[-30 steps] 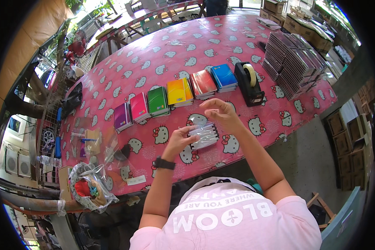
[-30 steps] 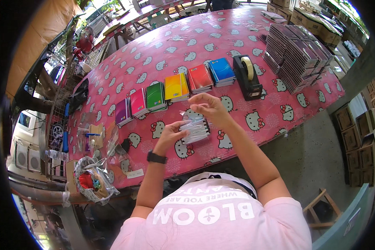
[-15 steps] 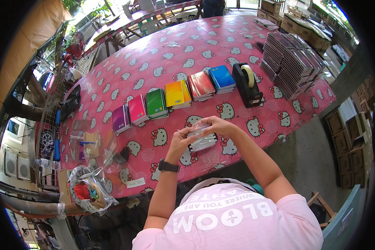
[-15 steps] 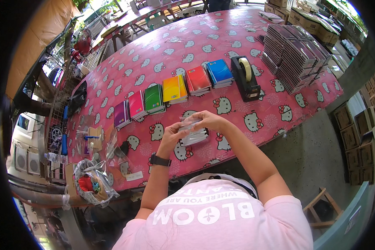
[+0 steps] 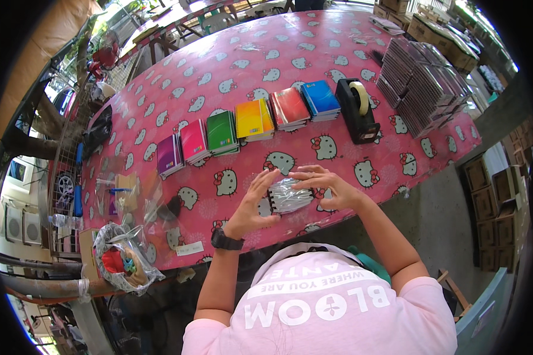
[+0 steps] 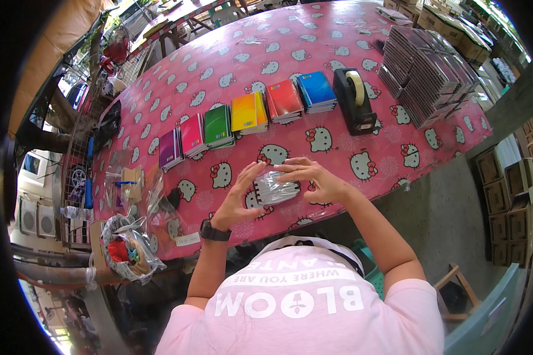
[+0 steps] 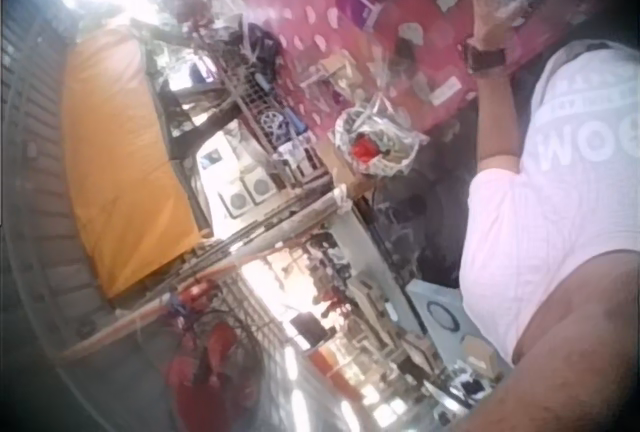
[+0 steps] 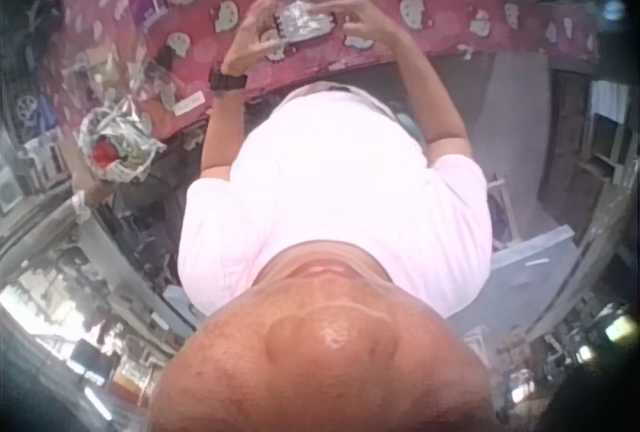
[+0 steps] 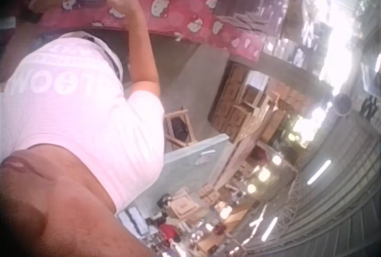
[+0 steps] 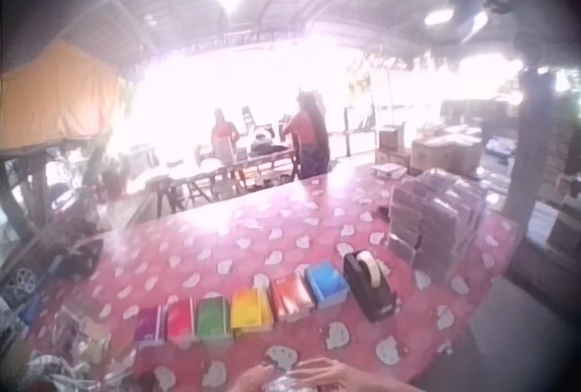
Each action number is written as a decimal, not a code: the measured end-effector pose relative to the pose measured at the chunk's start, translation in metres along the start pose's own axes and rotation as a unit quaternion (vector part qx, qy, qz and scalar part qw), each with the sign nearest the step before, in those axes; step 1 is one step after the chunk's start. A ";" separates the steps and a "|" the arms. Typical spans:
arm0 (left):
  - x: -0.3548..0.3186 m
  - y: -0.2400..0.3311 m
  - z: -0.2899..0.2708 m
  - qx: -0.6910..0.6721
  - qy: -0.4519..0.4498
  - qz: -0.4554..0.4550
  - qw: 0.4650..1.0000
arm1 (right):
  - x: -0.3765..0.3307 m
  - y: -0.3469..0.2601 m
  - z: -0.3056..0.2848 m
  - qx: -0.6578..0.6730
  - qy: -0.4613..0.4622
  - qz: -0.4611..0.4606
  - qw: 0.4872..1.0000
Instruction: The person repeatedly places small spiral-bound notebooks into clear plastic bags and seals them with tape. They handle notebooks of different colors one at a time, arranging them on a pink Hello Kitty tablecloth in an outdoor workshop area.
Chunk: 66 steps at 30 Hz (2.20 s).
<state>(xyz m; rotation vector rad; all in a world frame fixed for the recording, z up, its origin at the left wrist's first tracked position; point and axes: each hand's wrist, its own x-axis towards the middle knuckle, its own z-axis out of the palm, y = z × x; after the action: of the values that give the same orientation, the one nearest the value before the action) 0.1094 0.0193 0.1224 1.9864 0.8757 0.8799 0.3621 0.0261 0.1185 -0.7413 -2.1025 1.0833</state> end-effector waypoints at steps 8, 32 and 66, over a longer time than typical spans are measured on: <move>-0.001 -0.018 0.013 0.152 0.019 0.070 0.986 | 0.005 0.002 0.020 -0.125 0.083 -0.007 0.989; -0.002 -0.027 0.037 0.006 0.202 -0.049 0.978 | 0.032 -0.024 0.046 -0.231 0.198 0.110 0.946; -0.025 0.008 0.069 0.343 0.094 -0.036 0.934 | -0.046 0.155 -0.154 -0.109 0.511 0.236 0.820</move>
<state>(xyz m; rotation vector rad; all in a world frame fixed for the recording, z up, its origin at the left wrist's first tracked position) 0.1540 -0.0302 0.0902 2.4540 1.5142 0.7928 0.5360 0.1435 0.0428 -1.5809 -1.1130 0.4340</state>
